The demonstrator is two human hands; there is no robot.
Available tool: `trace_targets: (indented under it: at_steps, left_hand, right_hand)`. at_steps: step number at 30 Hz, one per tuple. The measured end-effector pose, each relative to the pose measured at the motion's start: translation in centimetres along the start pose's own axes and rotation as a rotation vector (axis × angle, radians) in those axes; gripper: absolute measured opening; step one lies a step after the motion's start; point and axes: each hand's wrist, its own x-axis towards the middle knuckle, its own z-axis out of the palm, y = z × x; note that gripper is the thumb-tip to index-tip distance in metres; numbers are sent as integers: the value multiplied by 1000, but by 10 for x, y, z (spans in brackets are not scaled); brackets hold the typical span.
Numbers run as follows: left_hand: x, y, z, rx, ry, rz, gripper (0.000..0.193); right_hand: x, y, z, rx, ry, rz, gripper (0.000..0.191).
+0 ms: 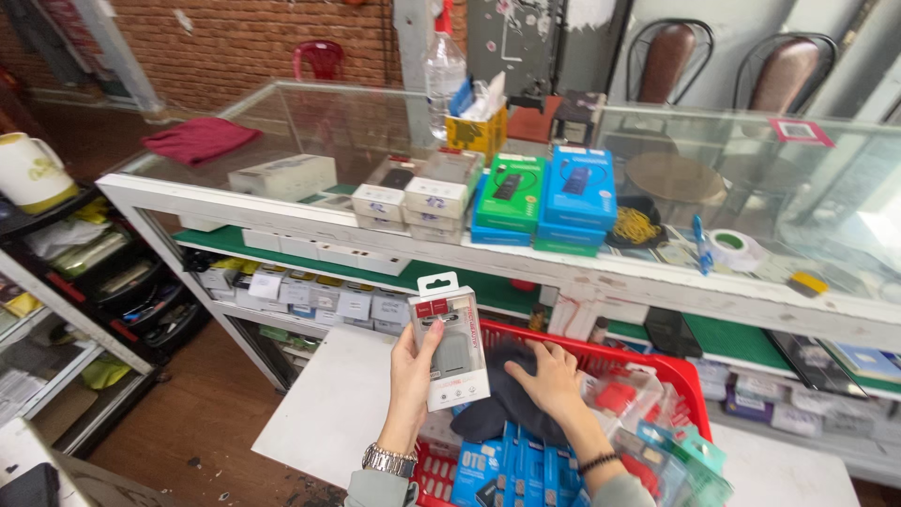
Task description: The person takes boxed phone accessories from a red basket, wipes each box with a gray cloth, writes prices on the boxes with a blue pen, and stacks the finished boxes on the glass display shelf. They continue handling more boxes from the basket throughout the clip.
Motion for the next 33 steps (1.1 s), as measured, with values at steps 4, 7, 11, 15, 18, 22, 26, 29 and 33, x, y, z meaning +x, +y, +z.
trace_targets:
  at_steps: [4, 7, 11, 15, 18, 22, 26, 29, 33]
  left_hand:
    - [25, 12, -11, 18, 76, -19, 43]
    - [35, 30, -22, 12, 50, 45, 46]
    - [32, 58, -42, -117, -39, 154, 53]
    - [29, 76, -41, -199, 54, 269, 59]
    - [56, 101, -30, -263, 96, 331, 57]
    - [109, 151, -9, -234, 61, 263, 51]
    - [134, 186, 21, -26, 55, 264, 51]
    - [140, 189, 27, 832, 418, 271, 57]
    - [129, 170, 29, 668, 488, 557, 62]
  right_hand:
    - [7, -27, -24, 977, -447, -59, 50]
    - [16, -65, -50, 1165, -662, -177, 63]
    - [45, -119, -71, 1256, -514, -303, 61]
    - [78, -166, -69, 1295, -449, -228, 61]
    - [95, -187, -65, 1433, -421, -201, 62]
    - [98, -179, -67, 1416, -463, -177, 53]
    - [90, -143, -68, 1264, -637, -151, 44]
    - [92, -116, -70, 1162, -517, -120, 39]
    - [109, -104, -80, 1110, 62, 42, 33]
